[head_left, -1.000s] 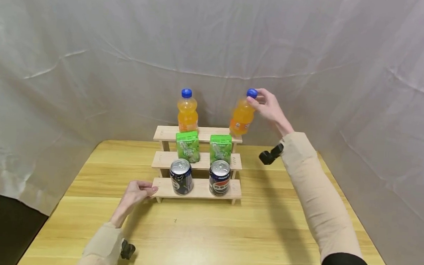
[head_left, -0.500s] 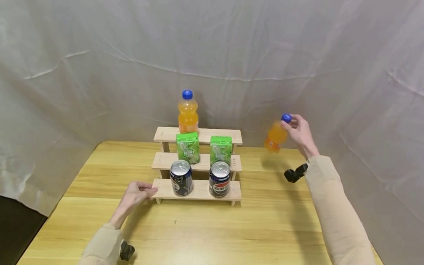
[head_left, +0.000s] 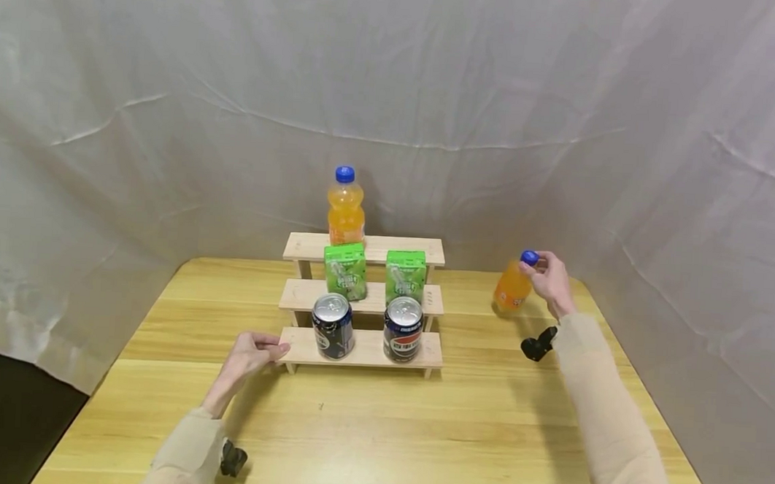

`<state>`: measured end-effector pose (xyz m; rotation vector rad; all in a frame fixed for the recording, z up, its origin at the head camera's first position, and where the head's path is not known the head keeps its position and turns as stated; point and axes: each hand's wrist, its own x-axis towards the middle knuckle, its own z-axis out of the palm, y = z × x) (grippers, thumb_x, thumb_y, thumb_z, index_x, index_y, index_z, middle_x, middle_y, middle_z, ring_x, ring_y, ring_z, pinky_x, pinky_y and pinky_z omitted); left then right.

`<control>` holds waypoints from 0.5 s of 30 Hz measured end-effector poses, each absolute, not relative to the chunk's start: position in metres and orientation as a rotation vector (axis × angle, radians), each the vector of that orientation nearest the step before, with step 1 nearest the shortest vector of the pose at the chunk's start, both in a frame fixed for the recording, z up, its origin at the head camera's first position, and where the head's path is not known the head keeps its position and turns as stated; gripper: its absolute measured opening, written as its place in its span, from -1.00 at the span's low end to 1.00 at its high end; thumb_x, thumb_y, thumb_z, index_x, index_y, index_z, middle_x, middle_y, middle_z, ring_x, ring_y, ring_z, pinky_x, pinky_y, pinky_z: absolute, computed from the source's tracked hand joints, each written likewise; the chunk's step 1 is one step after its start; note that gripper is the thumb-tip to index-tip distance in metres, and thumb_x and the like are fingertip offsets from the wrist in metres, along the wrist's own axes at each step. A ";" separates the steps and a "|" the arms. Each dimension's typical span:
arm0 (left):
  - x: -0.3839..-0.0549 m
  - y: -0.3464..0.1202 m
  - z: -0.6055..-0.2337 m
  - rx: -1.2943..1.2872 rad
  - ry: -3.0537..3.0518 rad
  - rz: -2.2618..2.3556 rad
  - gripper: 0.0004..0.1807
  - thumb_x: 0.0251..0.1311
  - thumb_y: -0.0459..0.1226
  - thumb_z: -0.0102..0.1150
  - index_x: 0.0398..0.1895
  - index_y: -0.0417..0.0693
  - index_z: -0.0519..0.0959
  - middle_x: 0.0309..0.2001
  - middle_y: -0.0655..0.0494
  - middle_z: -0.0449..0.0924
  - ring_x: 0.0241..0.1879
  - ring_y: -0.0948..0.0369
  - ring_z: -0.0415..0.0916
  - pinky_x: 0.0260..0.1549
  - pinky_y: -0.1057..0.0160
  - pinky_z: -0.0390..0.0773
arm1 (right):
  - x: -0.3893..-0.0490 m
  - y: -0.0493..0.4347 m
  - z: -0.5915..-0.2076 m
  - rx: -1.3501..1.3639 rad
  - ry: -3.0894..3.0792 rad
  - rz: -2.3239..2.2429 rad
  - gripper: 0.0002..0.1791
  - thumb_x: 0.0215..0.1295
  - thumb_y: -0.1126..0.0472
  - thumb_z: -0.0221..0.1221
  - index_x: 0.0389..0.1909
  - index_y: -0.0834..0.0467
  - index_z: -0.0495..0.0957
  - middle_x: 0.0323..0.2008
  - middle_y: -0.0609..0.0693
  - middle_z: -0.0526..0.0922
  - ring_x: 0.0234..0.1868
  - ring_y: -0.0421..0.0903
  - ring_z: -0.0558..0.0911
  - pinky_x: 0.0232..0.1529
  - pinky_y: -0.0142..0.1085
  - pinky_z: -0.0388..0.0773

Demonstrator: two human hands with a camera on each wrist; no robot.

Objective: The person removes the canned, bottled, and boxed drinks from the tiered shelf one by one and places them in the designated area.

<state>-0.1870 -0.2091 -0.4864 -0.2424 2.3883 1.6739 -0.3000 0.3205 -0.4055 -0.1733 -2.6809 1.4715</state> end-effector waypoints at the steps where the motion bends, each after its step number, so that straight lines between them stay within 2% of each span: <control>1: -0.187 -0.209 -0.487 -0.245 2.387 1.675 -0.52 0.29 -0.37 0.25 0.13 -0.64 0.44 -0.28 -0.16 0.71 -0.43 0.26 0.62 -0.36 0.29 0.72 | -0.300 0.321 -0.408 -0.182 -2.689 1.466 -0.36 0.54 0.13 0.05 0.42 0.45 0.15 0.34 0.52 0.30 0.39 0.41 0.33 0.44 0.22 0.34; 9: -0.187 -0.209 -0.488 -0.229 2.398 1.688 -0.53 0.30 -0.39 0.24 0.11 -0.66 0.45 -0.25 -0.23 0.71 -0.42 0.29 0.62 -0.33 0.29 0.74 | -0.299 0.322 -0.419 -0.201 -2.708 1.500 -0.37 0.55 0.19 0.02 0.44 0.47 0.10 0.37 0.54 0.25 0.40 0.44 0.30 0.45 0.21 0.34; 15: -0.186 -0.209 -0.487 -0.220 2.410 1.676 -0.53 0.30 -0.37 0.24 0.11 -0.65 0.44 -0.15 -0.35 0.66 -0.39 0.28 0.62 -0.27 0.24 0.75 | -0.299 0.320 -0.417 -0.197 -2.736 1.497 -0.33 0.56 0.13 0.01 0.47 0.47 0.07 0.38 0.54 0.23 0.41 0.43 0.29 0.45 0.22 0.32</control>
